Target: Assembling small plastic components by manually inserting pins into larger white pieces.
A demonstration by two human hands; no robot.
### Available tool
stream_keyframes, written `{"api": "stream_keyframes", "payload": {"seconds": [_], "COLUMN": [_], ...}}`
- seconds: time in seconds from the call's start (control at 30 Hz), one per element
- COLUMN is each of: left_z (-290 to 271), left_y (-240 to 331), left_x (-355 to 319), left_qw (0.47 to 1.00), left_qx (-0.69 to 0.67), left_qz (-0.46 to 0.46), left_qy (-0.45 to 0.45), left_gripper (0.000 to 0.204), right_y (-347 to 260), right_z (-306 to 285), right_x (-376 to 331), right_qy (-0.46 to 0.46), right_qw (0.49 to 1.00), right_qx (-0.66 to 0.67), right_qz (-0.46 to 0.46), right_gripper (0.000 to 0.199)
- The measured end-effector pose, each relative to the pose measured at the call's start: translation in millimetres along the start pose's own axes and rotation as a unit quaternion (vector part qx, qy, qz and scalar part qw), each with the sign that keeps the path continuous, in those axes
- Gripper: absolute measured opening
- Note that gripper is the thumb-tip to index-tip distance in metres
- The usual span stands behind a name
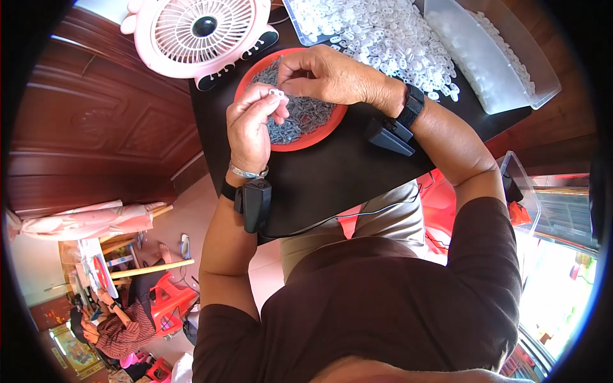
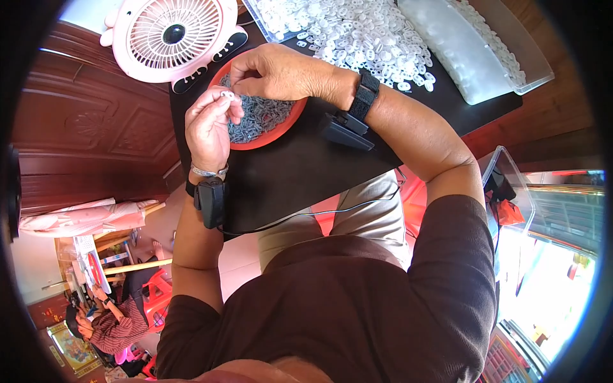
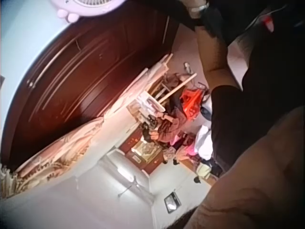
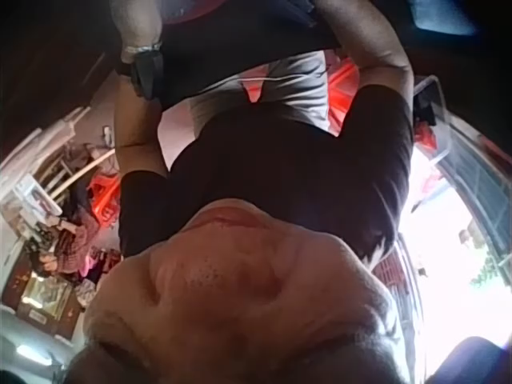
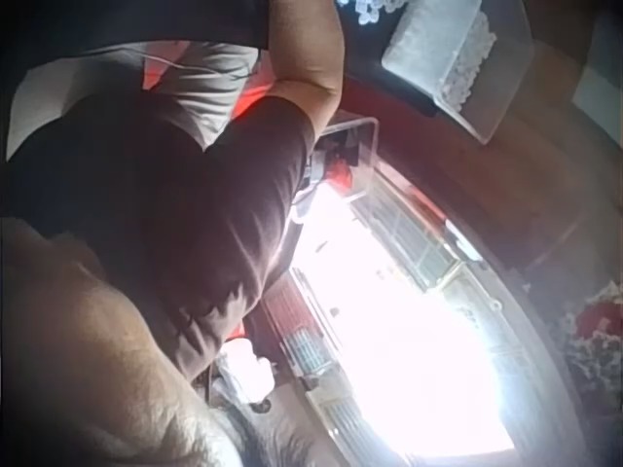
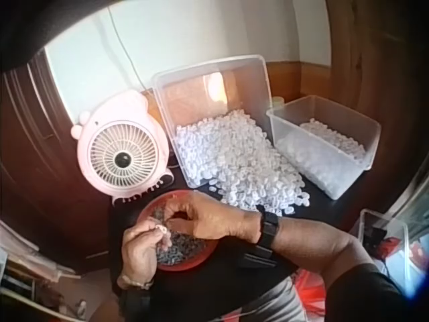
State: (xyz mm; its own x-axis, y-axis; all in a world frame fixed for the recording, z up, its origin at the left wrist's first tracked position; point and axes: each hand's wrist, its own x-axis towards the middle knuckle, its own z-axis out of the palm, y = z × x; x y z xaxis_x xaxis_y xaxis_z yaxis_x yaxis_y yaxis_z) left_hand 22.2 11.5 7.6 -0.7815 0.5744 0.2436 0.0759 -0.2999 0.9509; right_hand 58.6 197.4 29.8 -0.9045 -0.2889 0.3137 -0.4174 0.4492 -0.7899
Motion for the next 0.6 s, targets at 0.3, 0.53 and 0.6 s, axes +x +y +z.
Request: {"api": "stream_keyframes", "payload": {"seconds": [0.3,0.53,0.6], "left_z": [0,-6,-4], "left_y": [3,1,2], "left_x": [0,3,4], "left_qw": [0.999,0.998,0.997], "left_qx": [-0.010,0.045,0.068], "left_qz": [-0.031,-0.018,-0.023], "left_qy": [-0.017,-0.029,-0.008], "left_gripper": [0.015,0.015,0.014], "right_y": [-2,11,11], "right_z": [3,3,2], "right_x": [0,2,1], "right_qy": [0.006,0.080,0.061], "right_qw": [0.998,0.996,0.998], "right_qx": [-0.066,0.028,0.030], "right_qz": [0.005,0.013,0.014], "right_gripper": [0.016,0.017,0.014]}}
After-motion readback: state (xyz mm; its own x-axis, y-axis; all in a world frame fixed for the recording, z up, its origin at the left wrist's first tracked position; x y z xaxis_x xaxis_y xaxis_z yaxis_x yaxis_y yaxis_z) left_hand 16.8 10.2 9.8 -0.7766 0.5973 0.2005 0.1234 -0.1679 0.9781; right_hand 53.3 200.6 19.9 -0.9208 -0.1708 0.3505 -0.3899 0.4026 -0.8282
